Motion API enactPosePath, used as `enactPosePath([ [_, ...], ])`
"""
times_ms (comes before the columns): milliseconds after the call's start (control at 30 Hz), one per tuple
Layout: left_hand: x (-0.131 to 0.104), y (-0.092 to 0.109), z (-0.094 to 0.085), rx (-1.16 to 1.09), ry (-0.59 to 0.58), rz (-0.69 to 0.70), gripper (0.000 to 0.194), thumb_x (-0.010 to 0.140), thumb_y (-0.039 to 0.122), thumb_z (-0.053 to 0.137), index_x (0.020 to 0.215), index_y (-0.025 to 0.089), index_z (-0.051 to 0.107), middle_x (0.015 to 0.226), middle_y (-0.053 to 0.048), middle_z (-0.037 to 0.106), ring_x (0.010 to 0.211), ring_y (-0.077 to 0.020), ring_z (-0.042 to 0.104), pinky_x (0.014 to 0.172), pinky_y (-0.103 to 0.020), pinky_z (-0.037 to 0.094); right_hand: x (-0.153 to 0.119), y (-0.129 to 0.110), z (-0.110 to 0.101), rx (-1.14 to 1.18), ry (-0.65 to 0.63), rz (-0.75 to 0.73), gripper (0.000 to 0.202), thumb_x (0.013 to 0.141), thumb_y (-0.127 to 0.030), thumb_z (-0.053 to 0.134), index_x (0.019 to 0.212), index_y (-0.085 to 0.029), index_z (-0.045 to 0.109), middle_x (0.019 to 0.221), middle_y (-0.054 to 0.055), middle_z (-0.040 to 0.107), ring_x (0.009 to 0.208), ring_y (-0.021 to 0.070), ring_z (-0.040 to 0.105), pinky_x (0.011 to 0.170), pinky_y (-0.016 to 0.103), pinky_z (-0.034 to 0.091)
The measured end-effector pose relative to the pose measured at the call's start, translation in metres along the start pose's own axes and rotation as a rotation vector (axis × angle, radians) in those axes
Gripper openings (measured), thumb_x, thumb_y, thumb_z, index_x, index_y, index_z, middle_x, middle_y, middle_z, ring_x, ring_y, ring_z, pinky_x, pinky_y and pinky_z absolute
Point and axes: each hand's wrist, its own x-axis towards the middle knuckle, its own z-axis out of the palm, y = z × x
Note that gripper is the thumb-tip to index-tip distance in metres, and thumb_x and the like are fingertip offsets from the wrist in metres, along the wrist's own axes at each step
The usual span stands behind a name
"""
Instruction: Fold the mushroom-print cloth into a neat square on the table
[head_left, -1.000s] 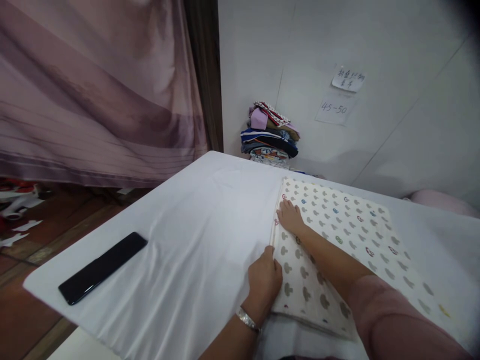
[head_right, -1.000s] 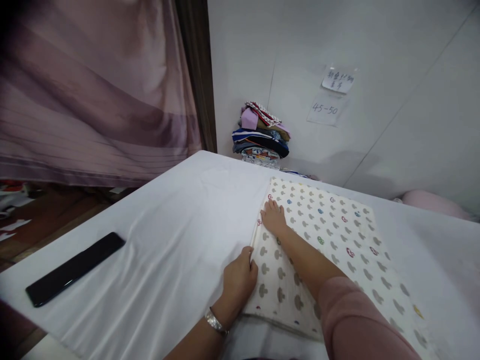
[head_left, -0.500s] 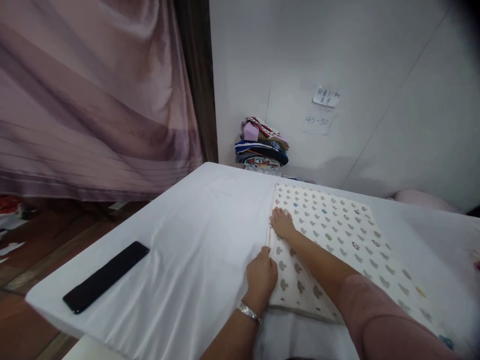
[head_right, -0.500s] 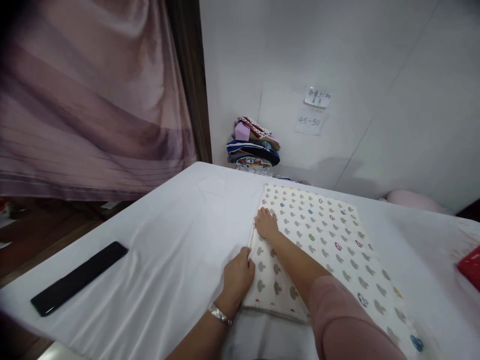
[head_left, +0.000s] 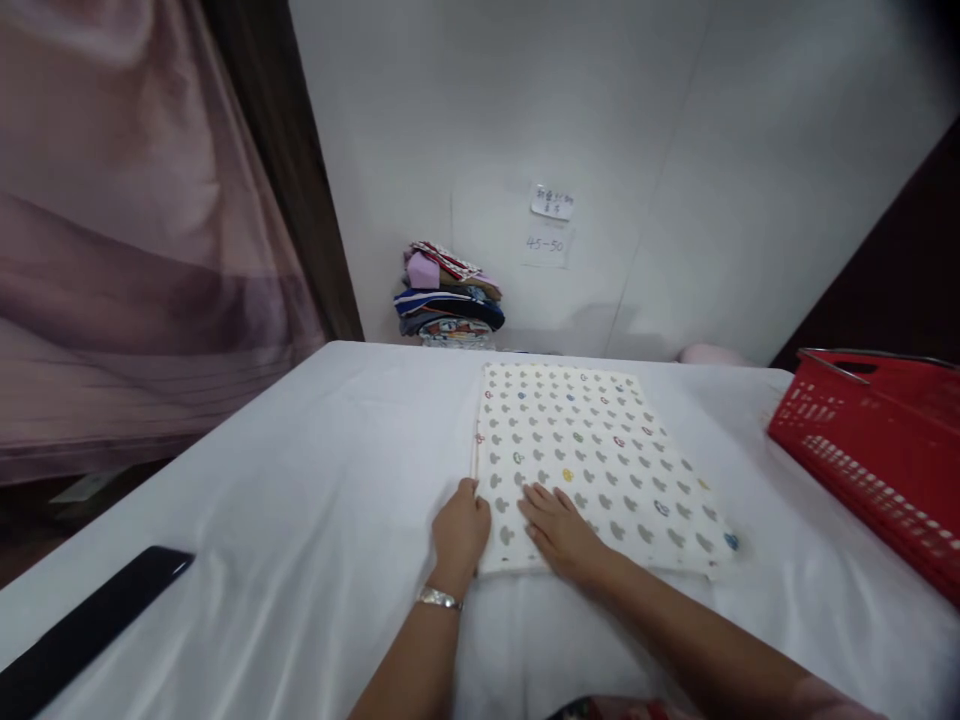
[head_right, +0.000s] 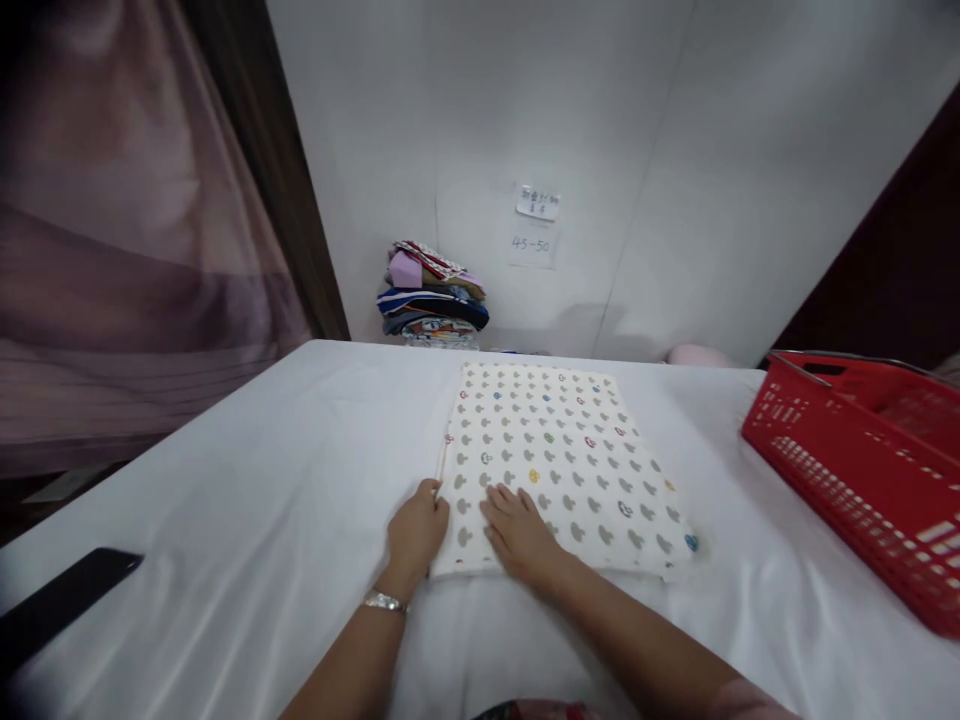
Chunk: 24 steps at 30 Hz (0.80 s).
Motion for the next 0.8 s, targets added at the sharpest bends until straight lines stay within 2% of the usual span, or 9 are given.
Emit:
enactPosePath([
  [233,0.003,-0.001,-0.002,0.006,0.019,-0.023,0.03,0.084,0.028,0.038,0.109,0.022,0.054,0.087,-0.006,0.069,0.081,-0.0233,0.064,0.063,-0.03,0.04,-0.075,0.024,-0.01,0.014,-0.002,0.038,0.049,0.095,-0.039,0.028,0.141,-0.023,0.037,0.15,0.006,0.027,0.139,0.0232,0.018,0.112,0.049,0.012],
  [500,0.005,-0.002,-0.001,-0.023,0.07,-0.036,0.03,0.083,0.037,0.043,0.107,0.022,0.056,0.092,-0.005,0.069,0.084,-0.0243,0.063,0.067,-0.031,0.042,-0.168,0.091,-0.029,-0.044,0.115,0.3,0.048,0.094,-0.039,0.031,0.138,-0.024,0.042,0.148,0.006,0.032,0.138,0.0244,0.021,0.111,0.051,0.011],
  [667,0.005,-0.002,0.0,-0.035,0.105,-0.039,0.029,0.082,0.039,0.046,0.103,0.023,0.058,0.092,-0.005,0.069,0.085,-0.0244,0.062,0.069,-0.032,0.043,-0.216,0.135,-0.035,-0.038,0.258,0.45,0.044,0.094,-0.036,0.033,0.133,-0.023,0.049,0.146,0.009,0.036,0.137,0.026,0.025,0.109,0.055,0.017],
  [800,0.006,-0.001,0.001,-0.036,0.107,-0.036,0.03,0.081,0.04,0.047,0.103,0.022,0.058,0.092,-0.005,0.069,0.085,-0.025,0.062,0.071,-0.033,0.044,-0.239,0.165,-0.037,0.092,0.528,0.499,0.038,0.089,-0.032,0.04,0.118,-0.021,0.061,0.136,0.009,0.049,0.132,0.0251,0.036,0.108,0.049,0.027],
])
